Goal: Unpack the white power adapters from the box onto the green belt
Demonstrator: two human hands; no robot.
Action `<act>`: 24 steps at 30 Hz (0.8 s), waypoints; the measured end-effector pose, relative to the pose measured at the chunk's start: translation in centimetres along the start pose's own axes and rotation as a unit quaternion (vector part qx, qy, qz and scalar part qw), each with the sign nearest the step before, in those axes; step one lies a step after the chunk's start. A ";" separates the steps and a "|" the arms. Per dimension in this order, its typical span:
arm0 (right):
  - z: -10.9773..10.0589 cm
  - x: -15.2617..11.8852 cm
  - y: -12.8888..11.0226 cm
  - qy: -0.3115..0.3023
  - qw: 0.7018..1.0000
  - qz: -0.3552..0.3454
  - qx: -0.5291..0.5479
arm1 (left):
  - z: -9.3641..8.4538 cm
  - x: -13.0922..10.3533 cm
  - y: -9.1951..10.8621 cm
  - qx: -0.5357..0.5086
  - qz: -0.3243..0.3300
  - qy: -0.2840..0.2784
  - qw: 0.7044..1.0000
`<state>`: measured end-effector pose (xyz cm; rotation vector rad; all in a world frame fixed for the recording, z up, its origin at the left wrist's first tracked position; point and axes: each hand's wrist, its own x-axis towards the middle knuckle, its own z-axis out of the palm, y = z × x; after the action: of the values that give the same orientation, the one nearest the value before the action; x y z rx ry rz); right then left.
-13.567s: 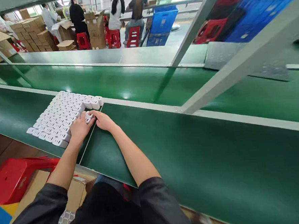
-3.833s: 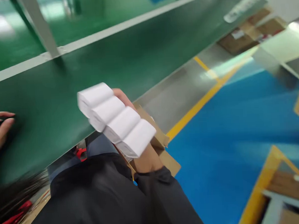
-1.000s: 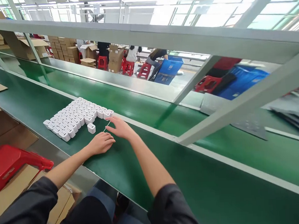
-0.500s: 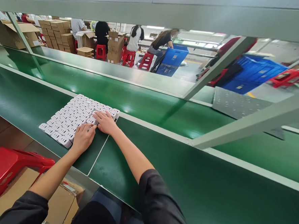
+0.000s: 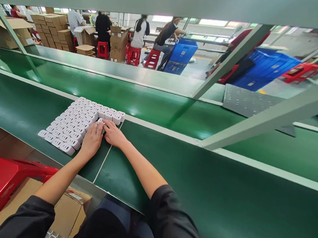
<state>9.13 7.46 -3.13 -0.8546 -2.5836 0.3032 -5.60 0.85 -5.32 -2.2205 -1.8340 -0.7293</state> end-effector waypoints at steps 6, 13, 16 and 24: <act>-0.7 -2.8 -0.3 0.053 0.998 0.031 0.017 | -1.0 -0.6 0.3 -0.041 0.052 0.023 0.998; 0.8 -4.2 -0.3 0.104 0.981 0.106 0.128 | -2.2 1.2 2.7 0.025 -0.110 -0.076 0.991; 1.1 -4.5 -0.3 0.110 0.977 0.105 0.148 | -2.5 2.4 3.2 0.032 -0.142 -0.109 0.983; 0.6 -4.9 -0.5 0.145 0.971 0.134 0.135 | -2.2 2.8 3.2 0.053 -0.131 -0.120 0.983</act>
<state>12.22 3.98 -4.95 -1.0592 -2.1008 0.5492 -2.77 1.61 -1.58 -2.1011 -2.2528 -0.4021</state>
